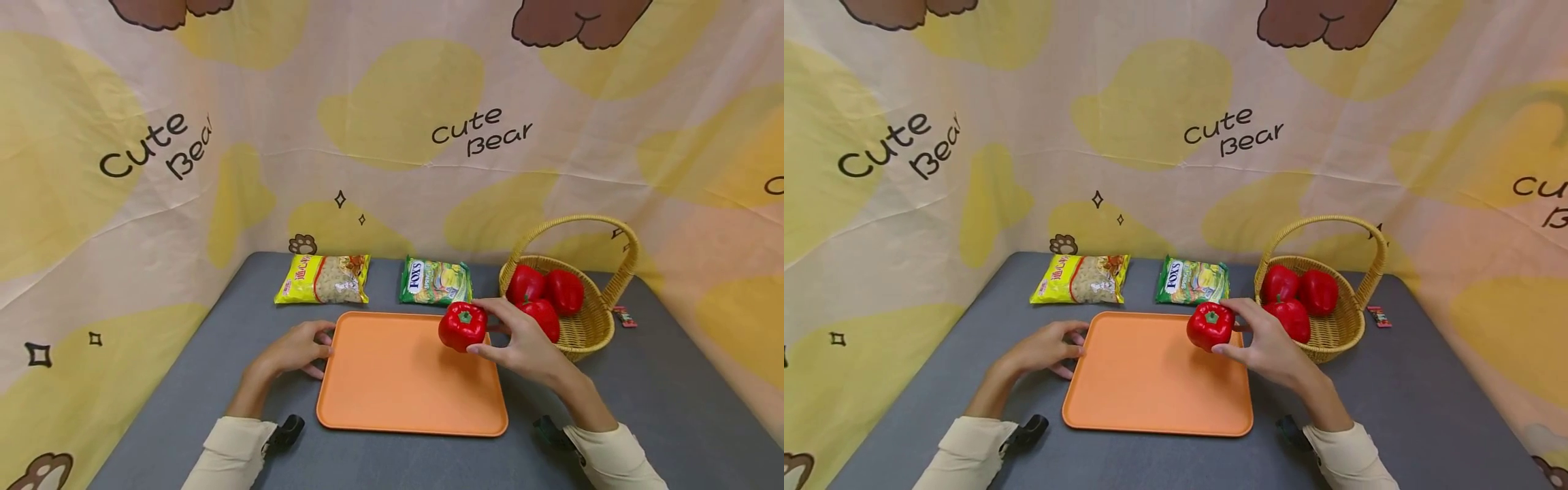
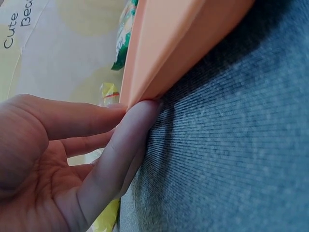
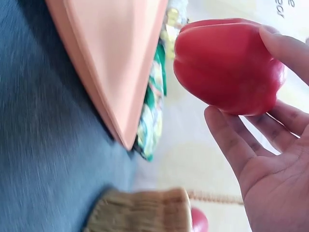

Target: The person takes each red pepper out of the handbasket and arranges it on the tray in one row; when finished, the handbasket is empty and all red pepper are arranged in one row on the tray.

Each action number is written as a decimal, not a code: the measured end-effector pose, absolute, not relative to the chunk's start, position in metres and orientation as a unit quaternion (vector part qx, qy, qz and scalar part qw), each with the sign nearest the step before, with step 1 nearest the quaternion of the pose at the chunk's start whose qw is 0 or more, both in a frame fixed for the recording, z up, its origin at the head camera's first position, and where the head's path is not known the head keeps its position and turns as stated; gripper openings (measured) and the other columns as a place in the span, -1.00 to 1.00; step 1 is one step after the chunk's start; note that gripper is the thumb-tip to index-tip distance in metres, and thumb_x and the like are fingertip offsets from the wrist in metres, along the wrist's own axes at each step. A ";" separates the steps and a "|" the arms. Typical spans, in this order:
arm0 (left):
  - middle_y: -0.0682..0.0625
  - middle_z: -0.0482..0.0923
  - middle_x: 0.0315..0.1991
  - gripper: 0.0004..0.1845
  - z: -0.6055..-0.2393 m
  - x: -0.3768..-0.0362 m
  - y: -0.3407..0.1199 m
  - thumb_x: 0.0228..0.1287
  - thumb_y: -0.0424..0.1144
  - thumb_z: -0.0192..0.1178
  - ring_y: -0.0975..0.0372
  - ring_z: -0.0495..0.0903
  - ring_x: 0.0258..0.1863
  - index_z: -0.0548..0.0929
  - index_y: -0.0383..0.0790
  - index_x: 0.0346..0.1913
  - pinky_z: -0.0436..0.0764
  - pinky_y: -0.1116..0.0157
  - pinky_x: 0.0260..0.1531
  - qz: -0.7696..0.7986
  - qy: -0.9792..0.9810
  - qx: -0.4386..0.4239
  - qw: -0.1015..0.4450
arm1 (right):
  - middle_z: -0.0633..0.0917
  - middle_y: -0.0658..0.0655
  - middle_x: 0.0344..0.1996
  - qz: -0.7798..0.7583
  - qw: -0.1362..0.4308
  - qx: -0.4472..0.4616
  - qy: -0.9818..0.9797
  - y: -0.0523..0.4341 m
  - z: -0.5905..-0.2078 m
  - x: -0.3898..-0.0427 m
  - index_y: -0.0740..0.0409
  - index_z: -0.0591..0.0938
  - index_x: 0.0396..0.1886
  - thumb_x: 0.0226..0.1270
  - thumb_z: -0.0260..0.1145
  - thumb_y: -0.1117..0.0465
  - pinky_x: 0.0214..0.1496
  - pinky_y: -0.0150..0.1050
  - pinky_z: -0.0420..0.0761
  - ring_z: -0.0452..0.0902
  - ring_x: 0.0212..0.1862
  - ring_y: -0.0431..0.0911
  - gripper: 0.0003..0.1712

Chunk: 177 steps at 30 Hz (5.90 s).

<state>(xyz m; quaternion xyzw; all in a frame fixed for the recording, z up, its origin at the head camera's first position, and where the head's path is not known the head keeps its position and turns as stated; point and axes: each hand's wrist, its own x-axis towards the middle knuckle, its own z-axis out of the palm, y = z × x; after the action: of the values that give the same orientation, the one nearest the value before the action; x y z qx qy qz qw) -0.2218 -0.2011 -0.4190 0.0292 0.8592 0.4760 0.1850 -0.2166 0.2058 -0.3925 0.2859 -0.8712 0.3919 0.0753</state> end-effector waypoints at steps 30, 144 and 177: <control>-0.17 0.49 -0.12 -0.42 -0.419 -0.221 -0.199 0.28 -0.43 0.15 0.15 0.61 -0.32 0.33 -0.34 0.37 0.73 0.18 -0.49 0.477 0.859 0.024 0.184 | 0.37 -0.13 0.28 0.394 -0.026 0.338 -0.854 0.115 -0.404 -0.224 -0.08 0.35 0.40 0.11 0.48 -0.06 0.09 -0.09 0.65 0.35 0.25 -0.13 -0.14; -0.23 0.46 -0.13 -0.44 -0.427 -0.226 -0.204 0.27 -0.45 0.15 0.10 0.56 -0.25 0.31 -0.44 0.33 0.74 0.11 -0.45 0.518 0.830 0.051 0.197 | 0.72 0.00 -0.10 0.382 0.157 0.233 -0.881 0.231 -0.359 -0.222 -0.13 0.62 0.11 0.16 0.47 0.12 -0.10 -0.33 0.68 0.62 -0.13 -0.20 -0.52; -0.23 0.48 -0.13 -0.43 -0.426 -0.229 -0.208 0.27 -0.44 0.17 0.10 0.58 -0.25 0.31 -0.44 0.33 0.74 0.12 -0.43 0.510 0.834 0.053 0.202 | 0.61 0.21 0.13 0.381 0.091 0.072 -0.917 0.309 -0.390 -0.243 0.11 0.55 0.22 0.21 0.39 -0.13 -0.17 -0.59 0.49 0.52 0.08 0.10 -0.33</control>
<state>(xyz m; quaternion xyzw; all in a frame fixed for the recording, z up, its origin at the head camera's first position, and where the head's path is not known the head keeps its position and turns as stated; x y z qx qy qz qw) -0.2286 -0.2075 -0.4264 0.0531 0.8344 0.5100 0.2019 -0.2426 0.3090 -0.3903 0.0718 -0.9173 0.3811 0.0907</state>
